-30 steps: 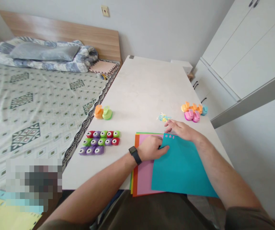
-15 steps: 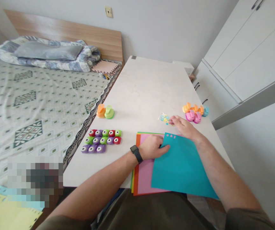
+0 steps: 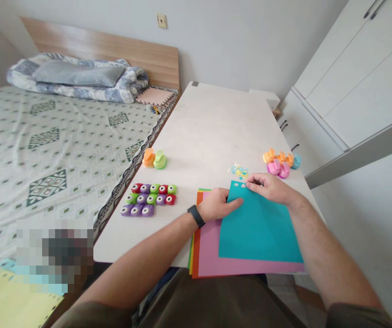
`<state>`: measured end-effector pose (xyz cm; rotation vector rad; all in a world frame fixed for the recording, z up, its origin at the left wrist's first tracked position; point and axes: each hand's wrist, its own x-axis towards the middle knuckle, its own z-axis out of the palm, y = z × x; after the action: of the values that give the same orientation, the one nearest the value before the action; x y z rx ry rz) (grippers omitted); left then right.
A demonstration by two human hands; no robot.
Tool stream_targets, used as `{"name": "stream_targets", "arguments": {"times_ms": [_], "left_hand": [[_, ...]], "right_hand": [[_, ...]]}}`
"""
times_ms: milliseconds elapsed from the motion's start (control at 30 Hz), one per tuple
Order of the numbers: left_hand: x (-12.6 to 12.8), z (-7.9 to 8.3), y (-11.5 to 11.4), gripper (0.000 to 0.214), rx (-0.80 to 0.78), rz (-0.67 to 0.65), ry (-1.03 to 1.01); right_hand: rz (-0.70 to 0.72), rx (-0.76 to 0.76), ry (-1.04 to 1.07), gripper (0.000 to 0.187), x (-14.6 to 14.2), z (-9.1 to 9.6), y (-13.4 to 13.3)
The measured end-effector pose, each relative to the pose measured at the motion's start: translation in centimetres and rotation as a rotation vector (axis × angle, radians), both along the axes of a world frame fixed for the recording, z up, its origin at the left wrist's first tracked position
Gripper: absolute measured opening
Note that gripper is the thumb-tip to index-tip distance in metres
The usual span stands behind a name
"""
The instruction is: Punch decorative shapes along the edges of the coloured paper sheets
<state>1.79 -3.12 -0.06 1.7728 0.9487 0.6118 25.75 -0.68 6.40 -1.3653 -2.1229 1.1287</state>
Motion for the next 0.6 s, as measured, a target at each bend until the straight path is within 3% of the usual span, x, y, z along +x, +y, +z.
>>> {"name": "stream_targets", "arguments": {"times_ms": [200, 333, 467, 600], "left_hand": [[-0.6, 0.9, 0.0, 0.049, -0.09, 0.053, -0.02], [-0.7, 1.0, 0.1, 0.048, -0.076, 0.087, 0.0], [-0.6, 0.7, 0.1, 0.048, -0.046, 0.071, -0.001], [-0.7, 0.4, 0.2, 0.048, -0.034, 0.059, 0.033]], "right_hand": [[-0.028, 0.011, -0.026, 0.037, -0.3, 0.1, 0.3], [-0.119, 0.066, 0.022, 0.035, -1.2, 1.2, 1.1], [-0.127, 0.168, 0.025, 0.03, -4.2, 3.2, 2.2], [-0.011, 0.242, -0.028, 0.023, -9.2, 4.8, 3.4]]}}
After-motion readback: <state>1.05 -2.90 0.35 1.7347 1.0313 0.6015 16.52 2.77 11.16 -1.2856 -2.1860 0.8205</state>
